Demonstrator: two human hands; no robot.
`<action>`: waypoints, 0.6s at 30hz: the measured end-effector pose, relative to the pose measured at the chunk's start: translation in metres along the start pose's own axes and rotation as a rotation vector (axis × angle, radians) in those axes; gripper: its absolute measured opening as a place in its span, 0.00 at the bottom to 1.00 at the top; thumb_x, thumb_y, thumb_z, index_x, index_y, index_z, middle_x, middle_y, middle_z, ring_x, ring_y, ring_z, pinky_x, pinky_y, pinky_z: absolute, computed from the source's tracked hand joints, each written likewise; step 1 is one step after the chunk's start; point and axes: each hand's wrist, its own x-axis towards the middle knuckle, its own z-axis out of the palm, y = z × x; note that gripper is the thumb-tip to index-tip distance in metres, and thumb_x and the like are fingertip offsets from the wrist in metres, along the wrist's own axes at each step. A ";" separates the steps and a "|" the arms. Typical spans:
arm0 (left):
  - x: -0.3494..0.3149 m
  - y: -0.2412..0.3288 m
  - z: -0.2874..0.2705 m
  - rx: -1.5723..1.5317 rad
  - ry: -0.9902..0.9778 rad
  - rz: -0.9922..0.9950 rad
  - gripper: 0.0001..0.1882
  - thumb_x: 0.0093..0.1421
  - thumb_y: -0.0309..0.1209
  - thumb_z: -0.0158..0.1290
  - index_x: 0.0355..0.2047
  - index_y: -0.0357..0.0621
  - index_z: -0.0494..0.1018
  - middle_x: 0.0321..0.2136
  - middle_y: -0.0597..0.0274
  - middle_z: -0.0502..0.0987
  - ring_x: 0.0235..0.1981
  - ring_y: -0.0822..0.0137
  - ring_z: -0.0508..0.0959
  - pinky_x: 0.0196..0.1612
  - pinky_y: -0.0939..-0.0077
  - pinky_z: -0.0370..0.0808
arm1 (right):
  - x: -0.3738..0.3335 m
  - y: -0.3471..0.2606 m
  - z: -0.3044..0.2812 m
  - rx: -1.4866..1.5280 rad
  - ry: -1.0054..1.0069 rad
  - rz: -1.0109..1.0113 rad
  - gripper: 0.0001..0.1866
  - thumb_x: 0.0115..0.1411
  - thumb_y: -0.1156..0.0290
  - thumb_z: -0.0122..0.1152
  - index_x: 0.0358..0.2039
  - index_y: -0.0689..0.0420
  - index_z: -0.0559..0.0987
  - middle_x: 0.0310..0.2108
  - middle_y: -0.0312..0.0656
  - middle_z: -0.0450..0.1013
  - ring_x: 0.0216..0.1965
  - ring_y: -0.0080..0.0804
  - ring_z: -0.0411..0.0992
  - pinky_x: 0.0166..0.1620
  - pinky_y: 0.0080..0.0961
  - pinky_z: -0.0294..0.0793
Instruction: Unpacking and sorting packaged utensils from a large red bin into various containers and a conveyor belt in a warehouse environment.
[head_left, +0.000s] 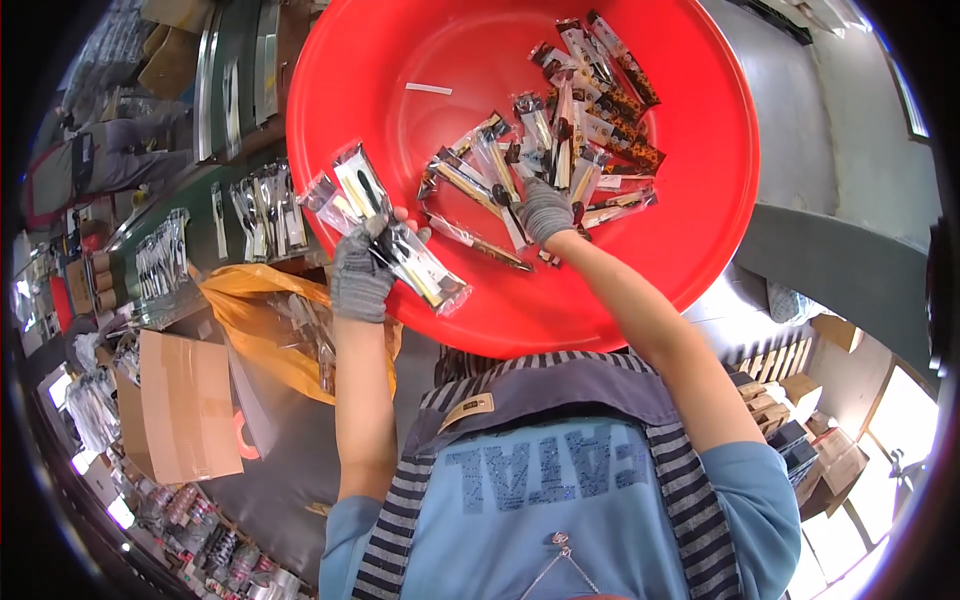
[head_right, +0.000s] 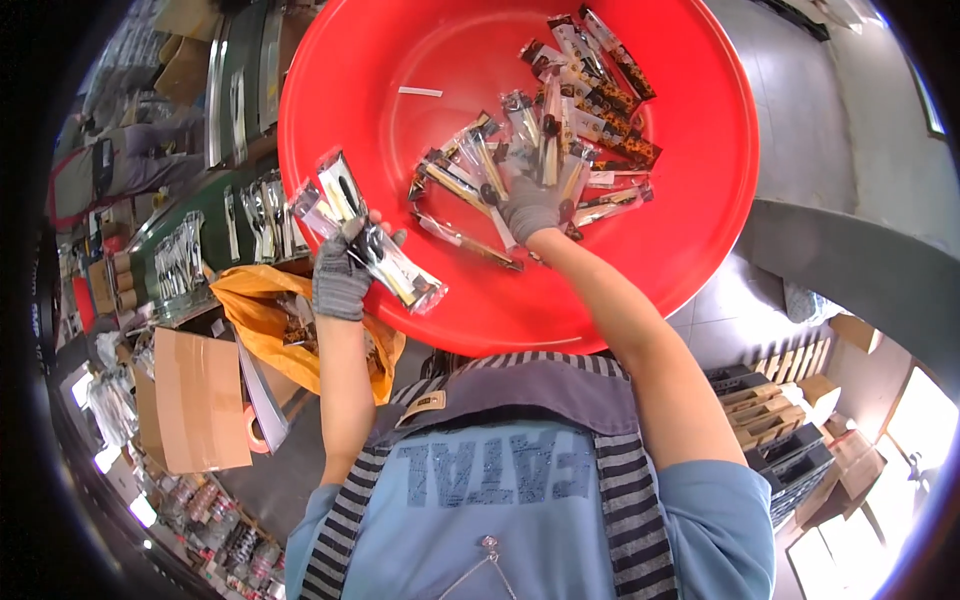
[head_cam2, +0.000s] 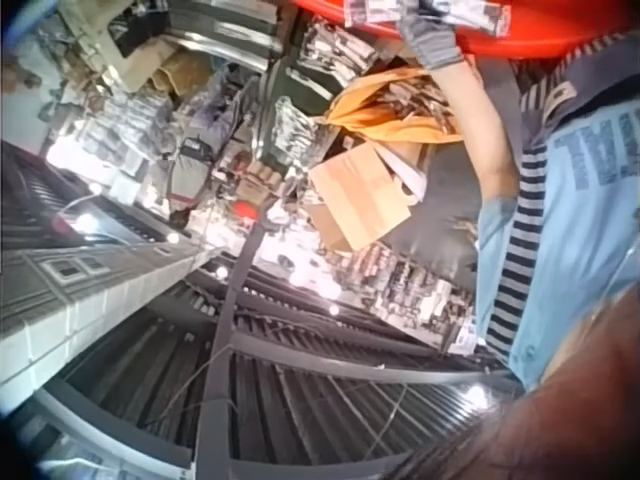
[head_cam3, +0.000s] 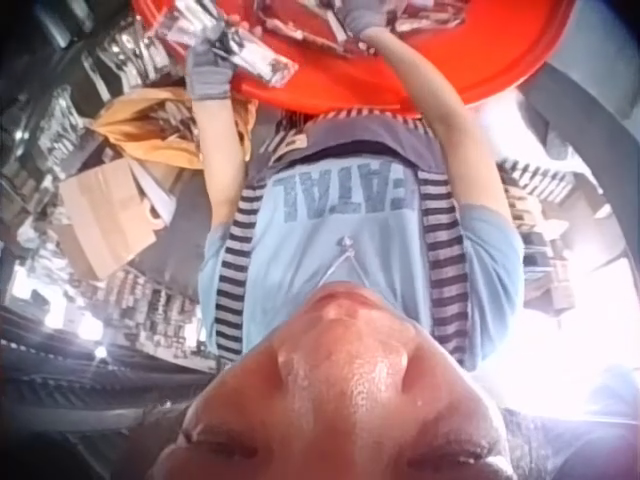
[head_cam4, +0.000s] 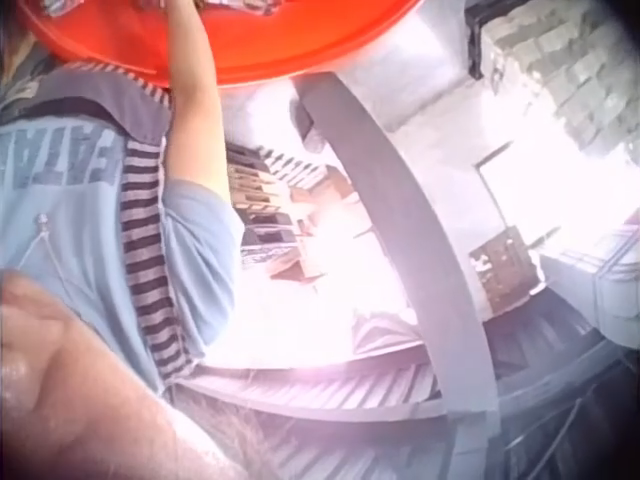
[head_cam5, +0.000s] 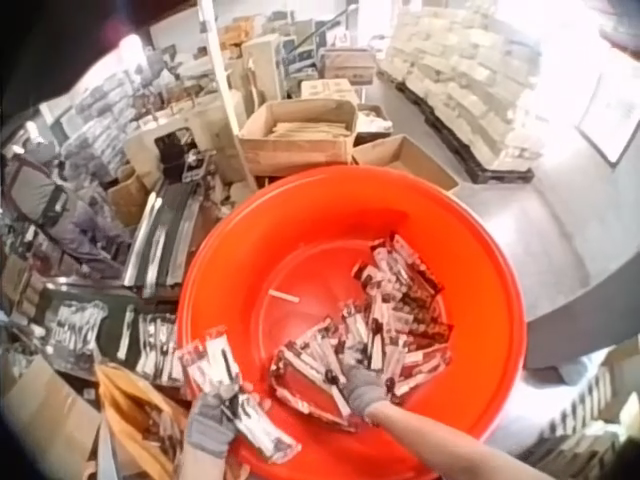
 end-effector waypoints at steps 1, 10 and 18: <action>0.001 -0.002 -0.003 0.002 -0.019 -0.003 0.16 0.51 0.26 0.54 0.42 0.40 0.69 0.29 0.56 0.76 0.31 0.59 0.77 0.47 0.47 0.70 | 0.004 0.002 0.011 0.038 -0.002 0.046 0.27 0.48 0.60 0.60 0.48 0.55 0.67 0.40 0.51 0.70 0.43 0.44 0.69 0.47 0.34 0.68; -0.002 -0.009 0.012 0.036 -0.077 0.003 0.23 0.51 0.23 0.54 0.48 0.41 0.64 0.31 0.59 0.75 0.34 0.58 0.77 0.45 0.49 0.71 | 0.029 0.049 0.046 0.588 -0.171 0.020 0.15 0.42 0.61 0.68 0.26 0.57 0.78 0.26 0.44 0.73 0.30 0.33 0.71 0.38 0.27 0.69; 0.018 -0.021 0.016 0.176 0.056 0.004 0.15 0.53 0.20 0.50 0.43 0.35 0.66 0.27 0.54 0.75 0.29 0.57 0.78 0.28 0.69 0.77 | -0.011 0.011 -0.050 1.046 -0.382 0.083 0.11 0.49 0.65 0.64 0.23 0.59 0.74 0.17 0.33 0.67 0.19 0.20 0.64 0.22 0.18 0.64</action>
